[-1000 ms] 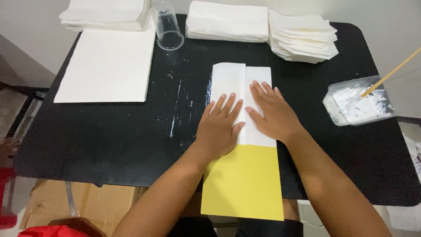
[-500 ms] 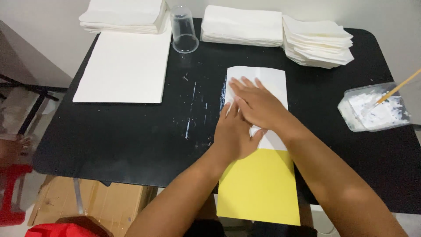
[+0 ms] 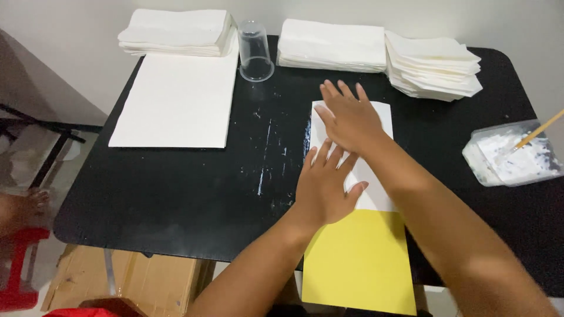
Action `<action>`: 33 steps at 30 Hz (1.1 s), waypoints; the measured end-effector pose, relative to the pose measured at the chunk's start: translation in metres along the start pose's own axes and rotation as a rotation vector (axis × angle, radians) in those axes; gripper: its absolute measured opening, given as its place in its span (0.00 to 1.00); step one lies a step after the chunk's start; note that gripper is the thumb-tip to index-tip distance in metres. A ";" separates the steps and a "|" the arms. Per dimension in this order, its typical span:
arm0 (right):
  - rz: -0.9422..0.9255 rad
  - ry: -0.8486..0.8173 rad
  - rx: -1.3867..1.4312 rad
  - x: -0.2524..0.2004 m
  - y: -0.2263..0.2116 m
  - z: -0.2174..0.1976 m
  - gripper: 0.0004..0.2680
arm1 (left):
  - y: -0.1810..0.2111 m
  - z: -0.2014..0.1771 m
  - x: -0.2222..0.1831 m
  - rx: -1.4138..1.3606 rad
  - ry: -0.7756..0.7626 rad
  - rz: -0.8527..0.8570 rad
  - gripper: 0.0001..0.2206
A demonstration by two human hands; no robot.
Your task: Manually folding and gluing paper to create a bag
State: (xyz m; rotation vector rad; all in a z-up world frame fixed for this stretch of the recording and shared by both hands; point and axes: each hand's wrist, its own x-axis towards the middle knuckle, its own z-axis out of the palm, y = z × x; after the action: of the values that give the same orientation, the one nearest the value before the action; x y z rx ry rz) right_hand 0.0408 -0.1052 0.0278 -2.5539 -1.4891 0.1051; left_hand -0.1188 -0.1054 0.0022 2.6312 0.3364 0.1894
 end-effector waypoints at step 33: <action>-0.431 0.355 -0.096 -0.373 0.062 0.076 0.26 | 0.071 0.093 0.028 0.235 -0.108 0.010 0.34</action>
State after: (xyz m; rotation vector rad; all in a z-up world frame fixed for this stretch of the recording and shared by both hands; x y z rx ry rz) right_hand -0.1027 -0.4495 -0.0703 -2.1043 -1.8745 -0.4619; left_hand -0.0592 -0.1996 -0.0433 2.8613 0.3264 0.0105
